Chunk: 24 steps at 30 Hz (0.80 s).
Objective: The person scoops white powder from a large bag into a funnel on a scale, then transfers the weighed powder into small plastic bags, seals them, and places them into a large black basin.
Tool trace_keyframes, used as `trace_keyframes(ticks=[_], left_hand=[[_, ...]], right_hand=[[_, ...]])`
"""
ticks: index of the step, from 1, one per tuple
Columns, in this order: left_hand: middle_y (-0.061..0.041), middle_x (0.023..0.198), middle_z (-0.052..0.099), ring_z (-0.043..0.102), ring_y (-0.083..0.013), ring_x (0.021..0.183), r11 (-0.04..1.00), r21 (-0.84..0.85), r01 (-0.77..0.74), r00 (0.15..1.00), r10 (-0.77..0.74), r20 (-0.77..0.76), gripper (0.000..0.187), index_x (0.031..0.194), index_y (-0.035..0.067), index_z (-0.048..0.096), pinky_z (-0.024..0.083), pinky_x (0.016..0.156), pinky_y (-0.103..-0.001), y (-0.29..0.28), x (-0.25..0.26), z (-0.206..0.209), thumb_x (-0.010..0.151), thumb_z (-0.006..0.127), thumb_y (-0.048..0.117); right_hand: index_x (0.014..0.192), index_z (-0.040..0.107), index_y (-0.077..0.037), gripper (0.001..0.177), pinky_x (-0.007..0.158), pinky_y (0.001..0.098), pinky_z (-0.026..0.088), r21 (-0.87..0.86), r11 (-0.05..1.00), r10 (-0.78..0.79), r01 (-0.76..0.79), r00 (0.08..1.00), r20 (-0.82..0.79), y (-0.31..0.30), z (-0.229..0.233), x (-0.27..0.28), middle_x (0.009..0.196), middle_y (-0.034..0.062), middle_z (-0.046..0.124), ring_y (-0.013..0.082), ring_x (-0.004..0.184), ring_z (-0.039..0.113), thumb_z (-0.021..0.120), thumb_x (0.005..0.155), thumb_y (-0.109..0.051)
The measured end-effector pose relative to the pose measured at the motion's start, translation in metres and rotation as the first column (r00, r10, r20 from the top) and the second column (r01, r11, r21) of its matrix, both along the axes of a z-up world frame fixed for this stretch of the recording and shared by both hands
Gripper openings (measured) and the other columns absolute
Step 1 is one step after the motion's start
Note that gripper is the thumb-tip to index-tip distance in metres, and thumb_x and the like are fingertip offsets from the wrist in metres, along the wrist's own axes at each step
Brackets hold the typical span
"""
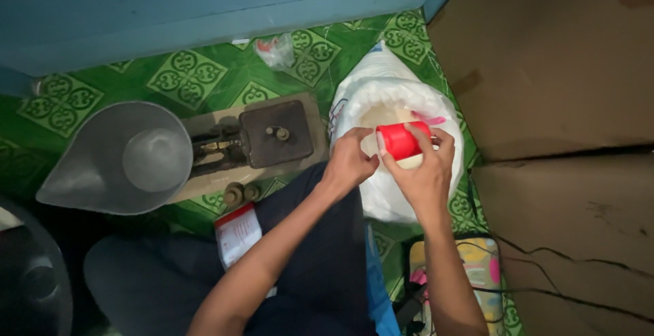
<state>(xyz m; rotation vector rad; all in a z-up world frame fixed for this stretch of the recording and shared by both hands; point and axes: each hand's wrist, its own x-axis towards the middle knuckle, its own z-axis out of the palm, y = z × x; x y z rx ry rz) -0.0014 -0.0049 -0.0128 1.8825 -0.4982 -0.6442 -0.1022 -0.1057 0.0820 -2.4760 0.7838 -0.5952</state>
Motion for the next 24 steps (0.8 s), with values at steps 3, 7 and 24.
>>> trace_keyframes(ticks=[3, 7, 24], left_hand=[[-0.015, 0.109, 0.066, 0.073, -0.0303, 0.070, 1.000, 0.000, -0.004, 1.000, 0.004, -0.018, 0.058, 0.126, 0.000, 0.062, 0.059, 0.060, -0.036, 0.004, -0.001, 0.026, 0.070, 0.070, 0.010], [-0.015, 0.109, 0.065, 0.073, -0.0301, 0.069, 0.999, -0.043, 0.001, 1.000, -0.001, -0.002, 0.053, 0.123, 0.000, 0.063, 0.059, 0.060, -0.038, 0.002, -0.001, 0.017, 0.072, 0.068, 0.013], [-0.012, 0.114, 0.067, 0.071, -0.0390, 0.084, 0.999, -0.052, -0.012, 1.000, 0.013, 0.023, 0.051, 0.118, 0.006, 0.067, 0.059, 0.073, -0.045, -0.001, -0.002, 0.014, 0.067, 0.068, 0.008]], right_hand=[[0.118, 0.069, -0.016, 0.063, 0.085, 0.0461, 0.053, -0.114, 0.992, 0.051, -0.046, 0.998, 0.042, 0.005, 0.003, 0.001, 0.117, 0.0148, 0.048, 0.0367, 0.101, 0.057, 0.091, 0.060, -0.029], [0.116, 0.070, -0.015, 0.062, 0.085, 0.0464, 0.051, -0.176, 0.983, 0.071, -0.060, 0.996, 0.059, 0.008, 0.006, 0.003, 0.115, 0.0150, 0.048, 0.0369, 0.100, 0.056, 0.092, 0.060, -0.031], [0.115, 0.071, -0.015, 0.066, 0.083, 0.0431, 0.048, -0.320, 0.944, 0.107, -0.076, 0.991, 0.078, 0.013, 0.013, 0.004, 0.117, 0.0142, 0.047, 0.0354, 0.101, 0.054, 0.094, 0.055, -0.029]])
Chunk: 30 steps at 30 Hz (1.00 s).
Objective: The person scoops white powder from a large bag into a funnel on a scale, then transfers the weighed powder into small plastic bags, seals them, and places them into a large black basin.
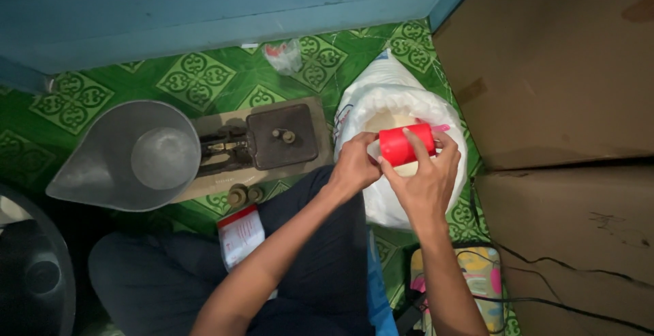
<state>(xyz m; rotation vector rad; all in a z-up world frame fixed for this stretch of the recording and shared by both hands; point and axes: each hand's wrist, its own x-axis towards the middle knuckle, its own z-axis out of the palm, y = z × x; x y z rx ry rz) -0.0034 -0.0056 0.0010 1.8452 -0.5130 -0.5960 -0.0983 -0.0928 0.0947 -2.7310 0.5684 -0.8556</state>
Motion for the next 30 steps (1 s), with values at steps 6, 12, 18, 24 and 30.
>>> trace_keyframes(ticks=[6, 12, 18, 24, 30], left_hand=[[-0.012, 0.111, 0.065, 0.072, -0.0340, 0.073, 1.000, 0.007, 0.000, 1.000, 0.000, -0.022, 0.056, 0.124, 0.004, 0.063, 0.060, 0.065, -0.041, 0.004, -0.003, -0.005, 0.070, 0.070, 0.012], [-0.018, 0.105, 0.068, 0.072, -0.0345, 0.074, 0.999, 0.037, -0.019, 1.000, 0.020, -0.008, 0.054, 0.123, 0.001, 0.063, 0.059, 0.062, -0.040, 0.016, -0.004, 0.009, 0.071, 0.069, 0.012], [-0.021, 0.117, 0.063, 0.072, -0.0371, 0.074, 0.999, 0.017, -0.040, 0.999, 0.040, -0.017, 0.055, 0.126, 0.001, 0.062, 0.059, 0.061, -0.039, 0.036, -0.009, 0.009, 0.072, 0.067, 0.009], [-0.024, 0.121, 0.062, 0.073, -0.0354, 0.074, 0.998, 0.030, -0.050, 0.999, 0.050, -0.003, 0.054, 0.127, -0.004, 0.061, 0.059, 0.061, -0.038, 0.045, -0.007, 0.017, 0.074, 0.063, 0.005], [-0.024, 0.120, 0.062, 0.072, -0.0367, 0.075, 0.997, 0.058, -0.053, 0.999, 0.053, 0.014, 0.055, 0.127, -0.005, 0.060, 0.059, 0.060, -0.038, 0.045, -0.006, 0.009, 0.073, 0.064, 0.005]], right_hand=[[0.121, 0.071, -0.013, 0.064, 0.087, 0.0492, 0.050, 0.361, 0.928, -0.079, 0.087, 0.996, -0.039, -0.008, 0.005, -0.001, 0.117, 0.0209, 0.050, 0.0429, 0.102, 0.057, 0.094, 0.063, -0.031], [0.130, 0.065, -0.016, 0.062, 0.092, 0.0441, 0.051, 0.726, 0.667, -0.129, 0.166, 0.986, -0.107, -0.037, -0.009, -0.017, 0.123, 0.0230, 0.054, 0.0455, 0.112, 0.058, 0.087, 0.074, -0.032], [0.132, 0.063, -0.012, 0.066, 0.094, 0.0446, 0.051, 0.776, 0.557, -0.215, 0.297, 0.954, -0.211, -0.042, -0.067, -0.035, 0.122, 0.0274, 0.054, 0.0464, 0.113, 0.058, 0.086, 0.074, -0.033], [0.129, 0.064, -0.006, 0.065, 0.098, 0.0519, 0.047, 0.483, 0.797, -0.276, 0.362, 0.930, -0.242, -0.054, -0.139, -0.019, 0.127, 0.0292, 0.045, 0.0492, 0.115, 0.053, 0.087, 0.070, -0.020], [0.137, 0.050, -0.013, 0.067, 0.102, 0.0458, 0.044, 0.745, 0.439, -0.411, 0.502, 0.850, -0.331, -0.044, -0.139, 0.028, 0.127, 0.0256, 0.045, 0.0437, 0.118, 0.055, 0.077, 0.081, -0.036]])
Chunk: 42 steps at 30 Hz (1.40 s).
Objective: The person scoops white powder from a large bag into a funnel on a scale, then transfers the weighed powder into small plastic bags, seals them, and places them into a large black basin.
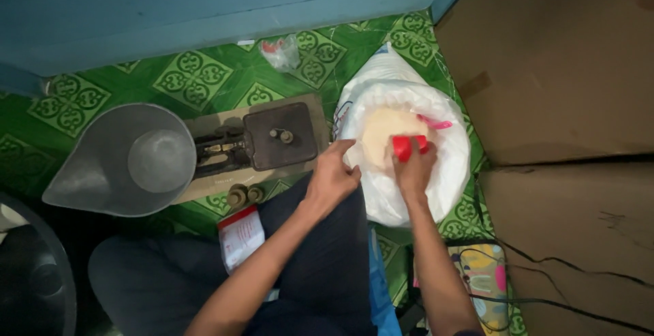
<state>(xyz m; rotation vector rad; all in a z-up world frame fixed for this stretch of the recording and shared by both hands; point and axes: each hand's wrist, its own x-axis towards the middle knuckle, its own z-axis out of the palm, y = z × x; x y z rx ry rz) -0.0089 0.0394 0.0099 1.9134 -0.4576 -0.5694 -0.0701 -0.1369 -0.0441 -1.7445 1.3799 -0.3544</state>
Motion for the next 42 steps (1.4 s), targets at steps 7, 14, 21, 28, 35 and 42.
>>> trace_keyframes(ticks=[7, 14, 21, 28, 35, 42], left_hand=[[-0.023, 0.119, 0.063, 0.072, -0.0370, 0.075, 1.000, -0.011, -0.019, 1.000, 0.019, -0.001, 0.054, 0.126, -0.003, 0.062, 0.059, 0.059, -0.038, -0.001, 0.002, -0.001, 0.072, 0.066, 0.006], [-0.025, 0.117, 0.063, 0.072, -0.0367, 0.075, 0.999, -0.041, 0.000, 1.000, -0.001, -0.028, 0.054, 0.126, -0.005, 0.061, 0.059, 0.061, -0.038, -0.010, 0.010, -0.023, 0.072, 0.066, 0.006], [-0.024, 0.114, 0.064, 0.072, -0.0359, 0.073, 0.998, -0.056, 0.018, 1.000, -0.018, -0.007, 0.055, 0.125, -0.004, 0.062, 0.058, 0.057, -0.037, -0.017, 0.015, -0.016, 0.071, 0.067, 0.006], [-0.020, 0.110, 0.066, 0.070, -0.0423, 0.083, 0.999, 0.013, 0.049, 0.994, -0.050, 0.095, 0.057, 0.124, 0.000, 0.064, 0.059, 0.069, -0.043, -0.025, 0.019, -0.036, 0.069, 0.070, 0.011], [-0.020, 0.110, 0.067, 0.069, -0.0416, 0.095, 0.998, 0.032, 0.046, 0.996, -0.049, 0.073, 0.058, 0.124, -0.001, 0.064, 0.057, 0.079, -0.045, -0.032, 0.022, -0.037, 0.069, 0.071, 0.015], [-0.013, 0.113, 0.068, 0.070, -0.0323, 0.096, 0.997, 0.051, 0.059, 0.997, -0.061, 0.047, 0.057, 0.124, 0.005, 0.065, 0.056, 0.087, -0.046, -0.040, 0.019, -0.027, 0.069, 0.074, 0.017]], right_hand=[[0.135, 0.058, -0.015, 0.073, 0.093, 0.0541, 0.051, -0.216, 0.888, 0.336, -0.405, 0.894, -0.295, -0.022, -0.081, -0.011, 0.126, 0.0290, 0.046, 0.0527, 0.110, 0.059, 0.086, 0.068, -0.028], [0.132, 0.061, -0.018, 0.060, 0.091, 0.0434, 0.052, 0.152, 0.969, 0.183, -0.196, 0.978, 0.095, -0.035, -0.067, -0.033, 0.121, 0.0323, 0.056, 0.0441, 0.112, 0.060, 0.079, 0.079, -0.038], [0.135, 0.059, -0.018, 0.059, 0.092, 0.0460, 0.053, 0.132, 0.974, 0.167, -0.186, 0.976, 0.140, -0.029, -0.011, -0.047, 0.126, 0.0273, 0.056, 0.0412, 0.111, 0.061, 0.078, 0.081, -0.028], [0.136, 0.058, -0.013, 0.060, 0.096, 0.0450, 0.051, -0.049, 0.971, 0.239, -0.234, 0.952, 0.193, 0.003, 0.092, -0.038, 0.129, 0.0300, 0.050, 0.0465, 0.115, 0.056, 0.079, 0.081, -0.023], [0.131, 0.063, -0.014, 0.063, 0.090, 0.0438, 0.053, -0.261, 0.902, 0.394, -0.343, 0.903, 0.173, 0.015, 0.098, -0.030, 0.122, 0.0212, 0.051, 0.0445, 0.109, 0.058, 0.085, 0.073, -0.023], [0.125, 0.068, -0.022, 0.074, 0.093, 0.0444, 0.051, -0.511, 0.762, 0.440, -0.398, 0.897, -0.043, 0.040, 0.096, -0.021, 0.118, 0.0102, 0.045, 0.0334, 0.105, 0.056, 0.093, 0.057, -0.037]])
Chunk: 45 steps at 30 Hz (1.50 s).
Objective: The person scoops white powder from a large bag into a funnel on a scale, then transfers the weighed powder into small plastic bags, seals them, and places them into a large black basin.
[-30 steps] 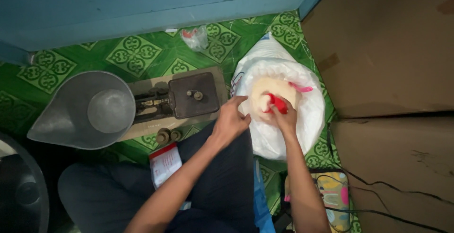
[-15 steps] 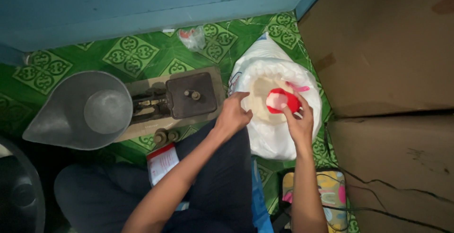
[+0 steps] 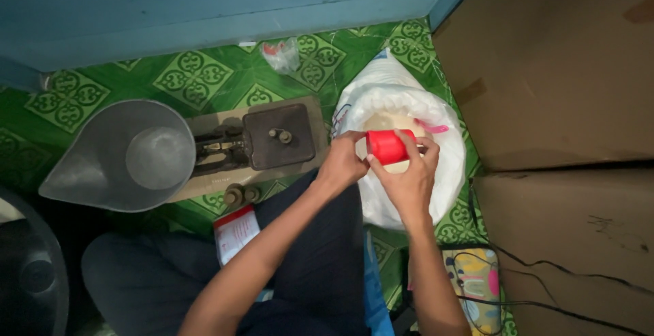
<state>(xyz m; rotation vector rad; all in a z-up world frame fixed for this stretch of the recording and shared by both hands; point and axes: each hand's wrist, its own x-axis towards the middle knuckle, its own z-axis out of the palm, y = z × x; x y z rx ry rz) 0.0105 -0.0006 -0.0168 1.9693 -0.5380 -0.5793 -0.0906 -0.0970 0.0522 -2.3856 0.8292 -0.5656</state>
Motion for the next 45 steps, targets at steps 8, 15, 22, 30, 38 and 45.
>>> trace_keyframes(ticks=[8, 15, 22, 30, 38, 45], left_hand=[[-0.020, 0.112, 0.068, 0.064, -0.0425, 0.107, 1.000, -0.014, 0.018, 0.999, -0.018, -0.027, 0.057, 0.123, 0.000, 0.064, 0.054, 0.088, -0.050, 0.006, 0.000, 0.021, 0.067, 0.069, 0.011], [-0.020, 0.108, 0.068, 0.063, -0.0431, 0.107, 1.000, -0.003, 0.024, 0.999, -0.024, -0.028, 0.055, 0.121, 0.002, 0.065, 0.055, 0.086, -0.050, 0.005, 0.000, 0.006, 0.067, 0.067, 0.011], [-0.025, 0.101, 0.067, 0.063, -0.0486, 0.102, 0.997, -0.078, 0.027, 1.000, -0.028, -0.006, 0.048, 0.114, -0.003, 0.066, 0.056, 0.082, -0.051, 0.009, 0.001, 0.013, 0.067, 0.065, 0.006], [-0.023, 0.102, 0.068, 0.067, -0.0450, 0.093, 0.996, -0.082, 0.019, 1.000, -0.021, -0.017, 0.048, 0.113, 0.000, 0.067, 0.058, 0.074, -0.047, 0.006, 0.002, -0.005, 0.066, 0.067, 0.009], [-0.023, 0.109, 0.067, 0.069, -0.0410, 0.087, 0.998, -0.059, 0.005, 0.999, -0.008, -0.047, 0.054, 0.120, -0.001, 0.064, 0.059, 0.072, -0.043, 0.005, 0.002, 0.002, 0.067, 0.068, 0.007], [-0.023, 0.103, 0.067, 0.071, -0.0378, 0.075, 0.996, -0.092, -0.020, 0.998, 0.015, -0.056, 0.056, 0.123, -0.002, 0.064, 0.059, 0.062, -0.040, 0.014, 0.003, 0.004, 0.068, 0.070, 0.010]], right_hand=[[0.121, 0.069, -0.018, 0.073, 0.090, 0.0482, 0.048, -0.178, 0.982, 0.065, -0.056, 0.997, 0.042, 0.014, 0.011, 0.007, 0.114, 0.0122, 0.044, 0.0362, 0.099, 0.054, 0.093, 0.053, -0.030], [0.118, 0.069, -0.017, 0.071, 0.090, 0.0487, 0.046, -0.195, 0.978, 0.085, -0.077, 0.996, 0.030, 0.014, 0.013, 0.007, 0.114, 0.0124, 0.044, 0.0372, 0.099, 0.053, 0.094, 0.053, -0.030], [0.118, 0.068, -0.017, 0.073, 0.089, 0.0478, 0.046, -0.225, 0.972, 0.080, -0.074, 0.997, 0.018, 0.015, 0.013, 0.009, 0.114, 0.0118, 0.043, 0.0362, 0.100, 0.053, 0.094, 0.051, -0.029], [0.116, 0.069, -0.015, 0.072, 0.087, 0.0464, 0.046, -0.268, 0.959, 0.101, -0.088, 0.994, 0.035, 0.014, 0.012, 0.009, 0.114, 0.0118, 0.043, 0.0350, 0.098, 0.053, 0.095, 0.050, -0.029], [0.120, 0.069, -0.016, 0.073, 0.094, 0.0466, 0.047, 0.008, 1.000, 0.030, -0.030, 0.999, 0.025, 0.002, 0.014, 0.006, 0.117, 0.0133, 0.044, 0.0379, 0.106, 0.054, 0.095, 0.054, -0.030], [0.131, 0.062, -0.012, 0.070, 0.095, 0.0443, 0.050, 0.459, 0.886, -0.077, 0.070, 0.997, -0.004, -0.028, 0.017, -0.006, 0.128, 0.0254, 0.048, 0.0468, 0.115, 0.055, 0.089, 0.070, -0.033]])
